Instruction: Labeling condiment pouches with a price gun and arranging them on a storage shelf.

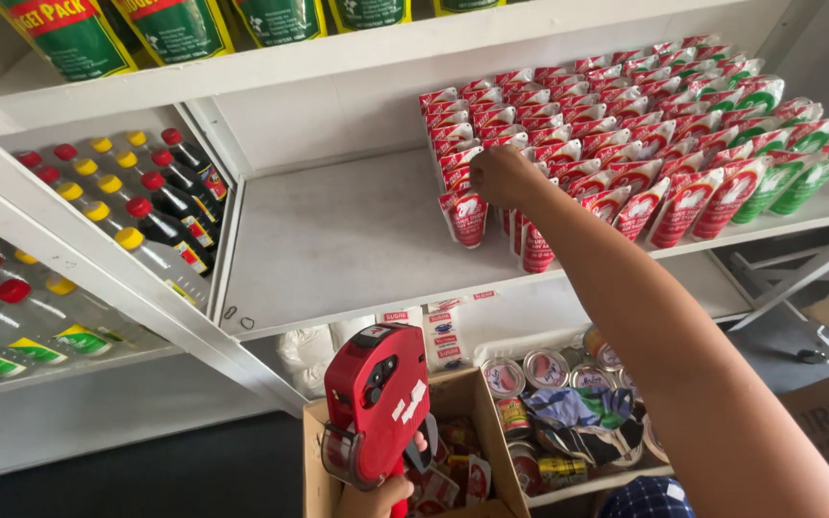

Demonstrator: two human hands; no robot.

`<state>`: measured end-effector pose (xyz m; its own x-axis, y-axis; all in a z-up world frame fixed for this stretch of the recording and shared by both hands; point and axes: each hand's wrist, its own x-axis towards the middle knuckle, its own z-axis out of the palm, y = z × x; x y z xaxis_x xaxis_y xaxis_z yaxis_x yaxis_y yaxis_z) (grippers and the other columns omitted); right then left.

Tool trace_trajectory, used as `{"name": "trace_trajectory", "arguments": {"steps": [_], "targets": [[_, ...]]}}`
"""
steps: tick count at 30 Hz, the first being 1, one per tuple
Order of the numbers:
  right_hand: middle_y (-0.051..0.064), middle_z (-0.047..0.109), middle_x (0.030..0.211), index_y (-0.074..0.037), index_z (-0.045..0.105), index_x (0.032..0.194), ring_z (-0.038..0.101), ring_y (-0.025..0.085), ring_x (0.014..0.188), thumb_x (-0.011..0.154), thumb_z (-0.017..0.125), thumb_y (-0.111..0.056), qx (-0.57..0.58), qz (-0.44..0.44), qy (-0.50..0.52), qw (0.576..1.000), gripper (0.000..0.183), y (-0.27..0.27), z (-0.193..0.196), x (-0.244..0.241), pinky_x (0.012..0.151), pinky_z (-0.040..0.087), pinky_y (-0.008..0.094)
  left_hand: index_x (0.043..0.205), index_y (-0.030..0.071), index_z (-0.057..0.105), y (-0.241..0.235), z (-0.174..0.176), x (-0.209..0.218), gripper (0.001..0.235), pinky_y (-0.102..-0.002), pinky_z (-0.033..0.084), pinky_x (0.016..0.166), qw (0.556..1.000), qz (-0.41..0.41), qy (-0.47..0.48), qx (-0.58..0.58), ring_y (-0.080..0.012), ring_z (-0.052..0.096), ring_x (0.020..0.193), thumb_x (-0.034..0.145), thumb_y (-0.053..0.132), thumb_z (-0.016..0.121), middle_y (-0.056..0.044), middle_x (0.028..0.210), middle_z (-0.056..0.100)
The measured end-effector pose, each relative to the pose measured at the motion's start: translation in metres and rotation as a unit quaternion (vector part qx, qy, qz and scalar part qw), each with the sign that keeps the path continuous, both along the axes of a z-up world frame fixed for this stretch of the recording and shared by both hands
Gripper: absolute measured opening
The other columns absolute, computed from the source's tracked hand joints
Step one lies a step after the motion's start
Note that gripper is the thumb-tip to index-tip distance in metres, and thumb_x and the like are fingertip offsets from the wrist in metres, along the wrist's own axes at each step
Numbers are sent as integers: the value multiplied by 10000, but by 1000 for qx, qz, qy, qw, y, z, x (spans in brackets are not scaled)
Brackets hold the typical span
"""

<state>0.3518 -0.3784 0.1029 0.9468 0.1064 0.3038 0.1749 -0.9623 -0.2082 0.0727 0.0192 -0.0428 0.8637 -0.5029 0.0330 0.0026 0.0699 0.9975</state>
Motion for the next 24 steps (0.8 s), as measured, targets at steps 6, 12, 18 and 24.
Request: {"name": "trace_trajectory", "arguments": {"steps": [6,12,18,24], "targets": [[134,691,1191,-110,771,1053,673,360,1083,895,692,-173,-87,-118,63,987,188,9,15,-9,838,589,504,1270,35,647,-3,2,8,724,-323,480,851,994,28,81,65,-219,598,941,552,-60,648,-77,1127,711],[89,676,1214,-109,779,1049,619,294,1202,886,705,-194,-156,-124,35,979,198,14,25,-15,918,567,465,1305,17,582,-2,-18,12,767,-309,481,997,999,-6,38,4,-201,656,1136,543,-58,626,-92,1144,696],[91,661,1217,-73,745,1088,590,290,1217,879,670,-189,-160,-146,21,976,250,7,16,-6,936,535,485,1310,27,597,-1,-18,13,759,-327,439,964,998,-24,-11,64,-219,606,1126,556,-43,646,-88,1160,684],[105,629,1271,-81,741,1099,536,289,1297,855,672,-172,-163,-155,19,974,270,3,12,-5,984,505,506,1287,24,637,-3,-2,6,707,-310,406,1028,998,-11,45,52,-190,592,1200,582,-9,620,-72,1205,679]]}}
